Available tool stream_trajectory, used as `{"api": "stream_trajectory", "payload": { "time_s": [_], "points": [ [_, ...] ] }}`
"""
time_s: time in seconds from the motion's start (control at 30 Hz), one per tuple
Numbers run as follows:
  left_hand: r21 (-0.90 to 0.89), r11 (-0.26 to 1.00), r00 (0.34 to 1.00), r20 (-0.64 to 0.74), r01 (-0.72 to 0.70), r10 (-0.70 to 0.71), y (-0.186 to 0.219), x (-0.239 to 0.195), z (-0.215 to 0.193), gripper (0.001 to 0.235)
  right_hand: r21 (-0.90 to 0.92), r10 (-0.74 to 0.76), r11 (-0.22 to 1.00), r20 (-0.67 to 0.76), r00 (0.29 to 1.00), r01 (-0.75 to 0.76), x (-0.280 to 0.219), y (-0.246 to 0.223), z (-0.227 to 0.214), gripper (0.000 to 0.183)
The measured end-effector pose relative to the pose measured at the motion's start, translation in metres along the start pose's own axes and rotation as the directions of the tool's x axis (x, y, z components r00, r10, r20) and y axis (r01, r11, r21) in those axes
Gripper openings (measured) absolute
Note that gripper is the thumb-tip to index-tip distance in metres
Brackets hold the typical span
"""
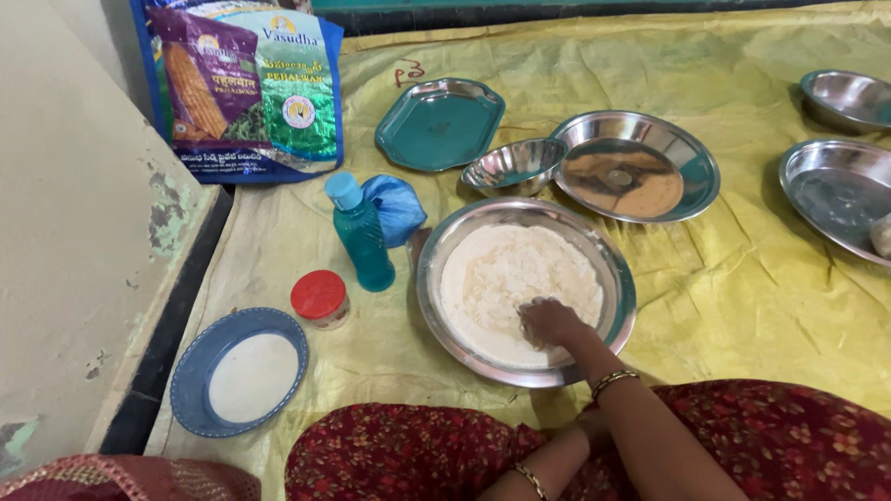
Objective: The person kneads a white dough mixture in a large metal bowl using their right hand. They add water from a blue bottle and continue mixing until the dough becomes more cohesive.
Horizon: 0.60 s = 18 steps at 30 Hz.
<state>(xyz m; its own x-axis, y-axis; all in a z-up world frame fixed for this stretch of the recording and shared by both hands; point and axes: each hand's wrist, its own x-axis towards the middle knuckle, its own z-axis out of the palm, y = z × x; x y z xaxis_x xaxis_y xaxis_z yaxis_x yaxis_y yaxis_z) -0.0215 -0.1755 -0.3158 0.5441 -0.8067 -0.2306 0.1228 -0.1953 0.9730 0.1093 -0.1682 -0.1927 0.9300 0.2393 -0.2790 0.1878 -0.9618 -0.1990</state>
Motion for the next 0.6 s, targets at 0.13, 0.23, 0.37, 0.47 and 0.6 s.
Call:
{"api": "stream_trajectory", "payload": {
  "time_s": [0.13, 0.23, 0.37, 0.47, 0.6],
  "points": [
    [0.038, 0.999, 1.000, -0.007, 0.010, -0.010, -0.002, 0.010, -0.001, 0.033, -0.018, -0.018, 1.000, -0.005, 1.000, 0.018, -0.007, -0.002, -0.006, 0.035],
    [0.056, 0.998, 1.000, -0.005, 0.028, -0.027, -0.009, 0.015, 0.005, 0.034, -0.033, -0.030, 0.999, -0.004, 1.000, 0.030, -0.014, 0.001, 0.000, 0.036],
    [0.113, 0.992, 0.998, -0.006, 0.061, -0.061, -0.009, 0.013, 0.005, 0.036, -0.025, -0.086, 0.996, -0.080, 0.993, 0.084, -0.019, 0.006, 0.010, 0.039],
    [0.210, 0.972, 0.995, -0.034, 0.102, -0.097, -0.004, 0.004, -0.006, 0.038, -0.023, -0.115, 0.993, -0.115, 0.987, 0.113, -0.020, 0.008, 0.012, 0.039],
    [0.380, 0.910, 0.986, -0.075, 0.165, -0.147, 0.001, -0.008, -0.022, 0.039, -0.013, -0.100, 0.995, -0.095, 0.990, 0.099, -0.020, 0.008, 0.008, 0.038]
  ]
}}
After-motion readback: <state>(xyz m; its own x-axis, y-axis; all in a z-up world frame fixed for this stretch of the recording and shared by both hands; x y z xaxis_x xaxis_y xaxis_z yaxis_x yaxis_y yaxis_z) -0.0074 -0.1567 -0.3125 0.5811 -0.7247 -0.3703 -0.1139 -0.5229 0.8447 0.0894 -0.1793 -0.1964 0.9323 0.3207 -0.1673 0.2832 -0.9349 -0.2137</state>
